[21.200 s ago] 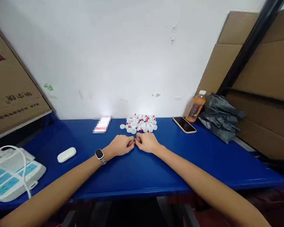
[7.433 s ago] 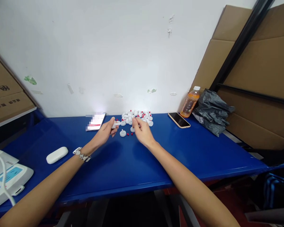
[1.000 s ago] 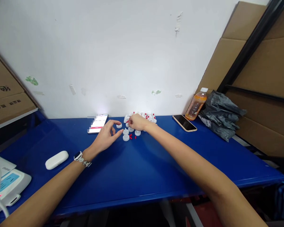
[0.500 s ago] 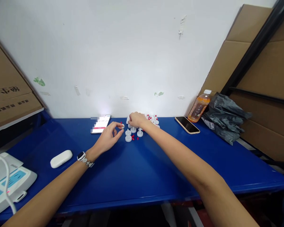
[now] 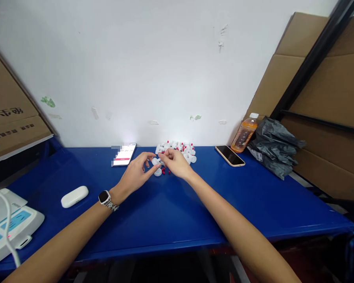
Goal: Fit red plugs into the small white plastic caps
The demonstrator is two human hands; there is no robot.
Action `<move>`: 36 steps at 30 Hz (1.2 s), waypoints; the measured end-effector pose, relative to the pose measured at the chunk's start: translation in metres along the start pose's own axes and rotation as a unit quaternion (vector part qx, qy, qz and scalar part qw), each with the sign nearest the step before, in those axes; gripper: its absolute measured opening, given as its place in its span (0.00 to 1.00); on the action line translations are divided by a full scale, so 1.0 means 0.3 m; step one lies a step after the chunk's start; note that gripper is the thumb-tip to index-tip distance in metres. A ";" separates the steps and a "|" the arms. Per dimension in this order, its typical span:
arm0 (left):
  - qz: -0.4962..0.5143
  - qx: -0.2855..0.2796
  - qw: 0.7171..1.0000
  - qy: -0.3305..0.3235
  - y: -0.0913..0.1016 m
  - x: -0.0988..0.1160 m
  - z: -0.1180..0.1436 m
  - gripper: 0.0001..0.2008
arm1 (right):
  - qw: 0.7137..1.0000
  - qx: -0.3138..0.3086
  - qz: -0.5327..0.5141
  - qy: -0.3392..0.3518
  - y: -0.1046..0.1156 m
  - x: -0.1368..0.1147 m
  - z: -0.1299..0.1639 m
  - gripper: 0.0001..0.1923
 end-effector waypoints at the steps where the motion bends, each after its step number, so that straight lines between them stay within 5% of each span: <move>1: -0.006 -0.010 1.000 -0.012 -0.010 0.008 -0.001 0.15 | 1.000 0.003 0.000 0.004 -0.011 0.012 0.014 0.19; 9: -0.087 -0.041 0.993 -0.065 -0.042 0.059 -0.001 0.14 | 0.984 0.016 0.165 0.059 -0.053 -0.034 0.065 0.19; 15: -0.116 -0.073 0.988 -0.075 -0.066 0.097 -0.018 0.17 | 0.991 0.047 0.097 0.077 -0.031 -0.068 0.071 0.22; 20: 0.013 -0.052 0.998 -0.042 -0.042 0.090 -0.036 0.16 | 0.991 0.109 0.011 0.076 -0.007 -0.061 0.075 0.23; 26: 0.213 -0.077 0.974 -0.009 -0.071 0.064 -0.036 0.17 | 0.983 0.137 0.052 0.111 -0.010 -0.101 0.097 0.23; 32: 0.385 -0.091 0.918 0.028 -0.069 -0.056 -0.034 0.22 | 0.955 0.279 0.076 0.065 0.215 -0.036 0.145 0.25; 36: 0.296 -0.065 0.952 0.048 -0.030 -0.115 -0.032 0.21 | 0.975 0.140 0.174 0.012 0.167 0.040 0.078 0.20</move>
Point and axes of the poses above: each hand's wrist, its own z-axis away from the middle knuckle, its own y-axis out of the back of the hand, x = y × z, the point moved 10 cm from there along -z, towards the middle knuckle, and after that the axes turned 13 degrees about -x, right-handed, at the moved point
